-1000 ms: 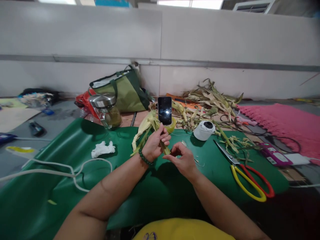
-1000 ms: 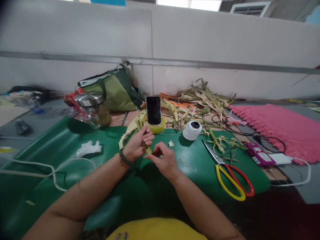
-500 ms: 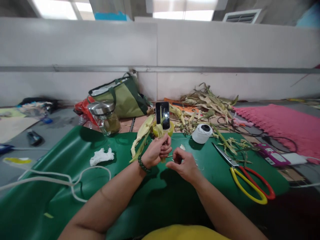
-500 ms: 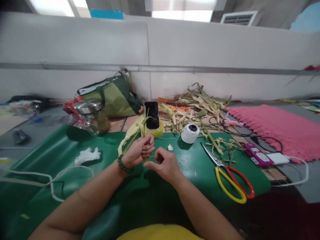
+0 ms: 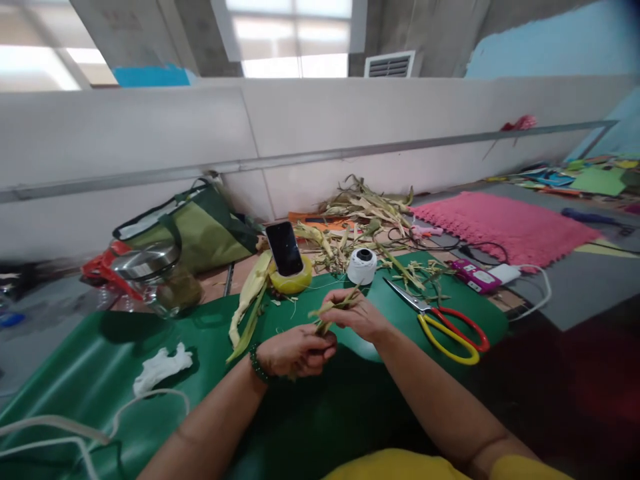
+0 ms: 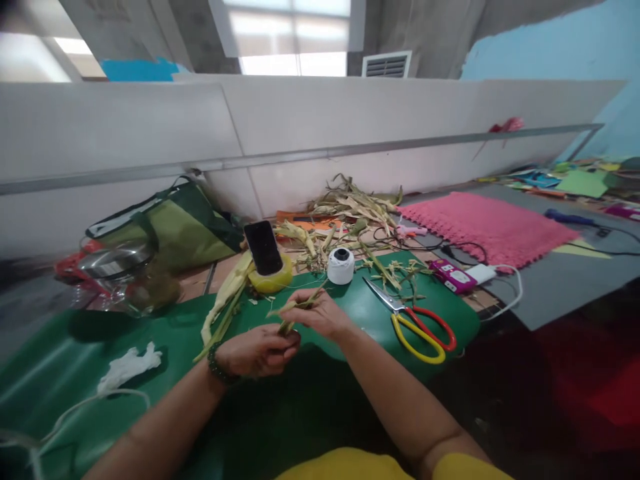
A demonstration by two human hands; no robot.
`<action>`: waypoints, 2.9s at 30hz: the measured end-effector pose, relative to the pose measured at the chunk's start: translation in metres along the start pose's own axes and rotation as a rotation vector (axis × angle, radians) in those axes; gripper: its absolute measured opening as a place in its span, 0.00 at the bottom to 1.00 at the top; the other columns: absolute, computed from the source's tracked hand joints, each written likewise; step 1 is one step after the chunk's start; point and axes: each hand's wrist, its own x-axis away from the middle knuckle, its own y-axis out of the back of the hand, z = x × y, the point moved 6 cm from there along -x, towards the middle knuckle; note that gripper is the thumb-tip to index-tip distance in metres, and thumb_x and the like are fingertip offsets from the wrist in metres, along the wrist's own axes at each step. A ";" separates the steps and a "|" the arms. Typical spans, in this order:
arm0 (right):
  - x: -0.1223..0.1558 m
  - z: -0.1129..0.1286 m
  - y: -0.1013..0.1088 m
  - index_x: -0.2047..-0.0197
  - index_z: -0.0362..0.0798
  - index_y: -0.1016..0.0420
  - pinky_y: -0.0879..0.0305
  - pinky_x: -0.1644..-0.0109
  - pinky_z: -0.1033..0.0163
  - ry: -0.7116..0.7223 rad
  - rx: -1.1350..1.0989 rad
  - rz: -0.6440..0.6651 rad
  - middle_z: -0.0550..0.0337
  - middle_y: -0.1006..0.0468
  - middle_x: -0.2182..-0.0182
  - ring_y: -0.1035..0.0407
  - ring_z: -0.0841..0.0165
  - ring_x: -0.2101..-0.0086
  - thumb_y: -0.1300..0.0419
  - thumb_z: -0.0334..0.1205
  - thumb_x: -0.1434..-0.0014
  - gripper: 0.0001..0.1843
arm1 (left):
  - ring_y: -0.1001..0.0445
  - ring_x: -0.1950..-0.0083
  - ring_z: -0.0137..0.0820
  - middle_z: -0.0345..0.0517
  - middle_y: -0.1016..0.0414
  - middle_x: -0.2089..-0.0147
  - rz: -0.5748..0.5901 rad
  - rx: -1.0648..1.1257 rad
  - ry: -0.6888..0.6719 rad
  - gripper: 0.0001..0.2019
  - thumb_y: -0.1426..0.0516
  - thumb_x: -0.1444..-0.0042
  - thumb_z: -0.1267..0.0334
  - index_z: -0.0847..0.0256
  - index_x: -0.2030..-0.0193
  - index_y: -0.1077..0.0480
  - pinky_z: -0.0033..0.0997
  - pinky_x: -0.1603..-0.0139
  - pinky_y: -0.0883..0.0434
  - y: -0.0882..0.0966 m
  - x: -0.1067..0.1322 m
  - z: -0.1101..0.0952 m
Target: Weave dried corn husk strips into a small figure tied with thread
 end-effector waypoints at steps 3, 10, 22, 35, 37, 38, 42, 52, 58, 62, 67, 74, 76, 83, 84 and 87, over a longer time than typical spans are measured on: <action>-0.001 -0.001 0.013 0.80 0.46 0.32 0.54 0.81 0.70 0.013 -0.047 -0.096 0.71 0.39 0.87 0.49 0.79 0.85 0.32 0.47 0.58 0.16 | 0.58 0.86 0.17 0.29 0.52 0.87 0.017 -0.002 0.013 0.17 0.40 0.49 0.50 0.61 0.75 0.39 0.23 0.85 0.63 -0.001 0.001 -0.001; 0.000 0.004 0.030 0.78 0.46 0.32 0.52 0.81 0.70 0.075 -0.042 -0.183 0.71 0.37 0.87 0.47 0.79 0.85 0.30 0.51 0.60 0.19 | 0.55 0.86 0.17 0.28 0.50 0.85 -0.018 -0.099 0.016 0.21 0.37 0.53 0.46 0.61 0.74 0.40 0.20 0.85 0.57 0.000 0.002 -0.001; 0.000 0.007 0.009 0.77 0.45 0.31 0.48 0.81 0.70 0.066 0.150 -0.027 0.66 0.31 0.86 0.39 0.76 0.84 0.33 0.54 0.55 0.21 | 0.38 0.76 0.24 0.38 0.36 0.77 -0.287 -0.184 -0.293 0.09 0.39 0.53 0.60 0.64 0.70 0.30 0.27 0.71 0.39 0.006 0.001 -0.040; 0.005 0.007 0.017 0.74 0.46 0.33 0.45 0.78 0.70 0.116 0.030 -0.001 0.65 0.26 0.83 0.39 0.77 0.82 0.33 0.53 0.53 0.20 | 0.58 0.81 0.19 0.31 0.53 0.81 -0.214 -0.118 -0.245 0.17 0.43 0.48 0.50 0.66 0.72 0.34 0.25 0.79 0.61 0.000 -0.001 -0.042; 0.005 0.008 0.020 0.74 0.46 0.33 0.45 0.78 0.70 0.117 0.045 -0.010 0.65 0.26 0.82 0.39 0.77 0.82 0.32 0.52 0.54 0.20 | 0.59 0.81 0.18 0.30 0.54 0.82 -0.234 -0.114 -0.242 0.16 0.42 0.49 0.52 0.64 0.74 0.36 0.25 0.80 0.62 0.002 -0.003 -0.041; 0.005 0.008 0.022 0.74 0.46 0.33 0.44 0.78 0.70 0.118 0.053 -0.019 0.64 0.25 0.82 0.39 0.77 0.82 0.32 0.52 0.55 0.20 | 0.60 0.82 0.18 0.29 0.54 0.82 -0.245 -0.108 -0.240 0.15 0.42 0.50 0.53 0.63 0.74 0.37 0.25 0.80 0.63 0.002 -0.004 -0.042; -0.002 0.012 0.028 0.74 0.46 0.31 0.44 0.78 0.70 0.133 0.088 -0.050 0.63 0.25 0.82 0.36 0.76 0.81 0.31 0.51 0.56 0.18 | 0.61 0.83 0.18 0.28 0.56 0.84 -0.257 -0.104 -0.269 0.12 0.43 0.48 0.56 0.63 0.73 0.37 0.23 0.81 0.62 0.001 -0.006 -0.049; -0.017 0.034 0.065 0.77 0.46 0.30 0.49 0.82 0.72 0.197 0.049 -0.292 0.69 0.34 0.85 0.44 0.79 0.85 0.29 0.49 0.61 0.18 | 0.39 0.78 0.21 0.37 0.38 0.80 -0.341 0.046 -0.380 0.10 0.44 0.46 0.68 0.64 0.76 0.38 0.19 0.76 0.38 0.002 -0.002 -0.069; 0.015 0.076 0.141 0.75 0.47 0.29 0.47 0.81 0.71 0.455 0.263 -0.689 0.69 0.36 0.83 0.44 0.77 0.83 0.34 0.48 0.55 0.14 | 0.39 0.80 0.20 0.33 0.42 0.81 -0.591 0.430 -0.754 0.12 0.50 0.40 0.72 0.64 0.76 0.38 0.20 0.74 0.35 0.040 0.032 -0.088; 0.010 0.062 0.129 0.67 0.46 0.22 0.42 0.75 0.67 0.338 0.750 -0.496 0.63 0.28 0.78 0.37 0.72 0.78 0.38 0.45 0.49 0.10 | 0.48 0.86 0.18 0.29 0.52 0.84 -0.635 0.627 -0.699 0.16 0.56 0.36 0.73 0.63 0.76 0.41 0.18 0.81 0.41 0.065 0.021 -0.073; -0.022 0.037 0.062 0.63 0.48 0.20 0.38 0.62 0.65 0.194 1.302 -0.137 0.55 0.22 0.65 0.29 0.68 0.66 0.42 0.37 0.42 0.09 | 0.51 0.87 0.18 0.28 0.55 0.84 -0.626 0.699 -0.785 0.16 0.58 0.37 0.75 0.63 0.75 0.43 0.17 0.83 0.46 0.086 0.025 -0.070; -0.087 -0.008 -0.002 0.67 0.48 0.20 0.38 0.61 0.60 -0.026 1.318 -0.036 0.50 0.21 0.63 0.28 0.56 0.61 0.35 0.40 0.49 0.07 | 0.49 0.85 0.17 0.28 0.53 0.83 -0.645 0.615 -1.029 0.12 0.52 0.38 0.72 0.62 0.74 0.42 0.17 0.80 0.42 0.101 0.060 -0.080; -0.098 -0.021 -0.002 0.72 0.46 0.22 0.38 0.63 0.59 -0.031 1.279 -0.078 0.49 0.21 0.66 0.28 0.55 0.62 0.34 0.37 0.51 0.04 | 0.48 0.84 0.17 0.28 0.51 0.83 -0.668 0.582 -1.033 0.11 0.49 0.40 0.71 0.63 0.74 0.42 0.17 0.80 0.42 0.104 0.062 -0.078; -0.108 -0.029 0.014 0.77 0.45 0.28 0.38 0.70 0.68 0.087 1.032 -0.030 0.62 0.25 0.78 0.31 0.71 0.74 0.40 0.32 0.46 0.08 | 0.40 0.80 0.18 0.38 0.31 0.75 -0.814 0.362 -1.015 0.09 0.44 0.44 0.68 0.64 0.75 0.36 0.18 0.77 0.38 0.105 0.057 -0.073; -0.108 -0.026 0.016 0.75 0.45 0.28 0.38 0.71 0.69 0.098 0.998 -0.016 0.63 0.25 0.78 0.32 0.73 0.76 0.43 0.33 0.44 0.09 | 0.39 0.80 0.18 0.39 0.30 0.74 -0.823 0.344 -1.014 0.09 0.43 0.45 0.67 0.64 0.75 0.36 0.18 0.77 0.38 0.104 0.057 -0.073; -0.106 -0.021 0.018 0.71 0.44 0.27 0.39 0.72 0.70 0.119 0.942 -0.022 0.62 0.24 0.76 0.33 0.74 0.78 0.47 0.36 0.40 0.11 | 0.39 0.79 0.18 0.40 0.29 0.73 -0.833 0.322 -1.031 0.09 0.42 0.45 0.66 0.64 0.74 0.35 0.18 0.76 0.37 0.102 0.057 -0.073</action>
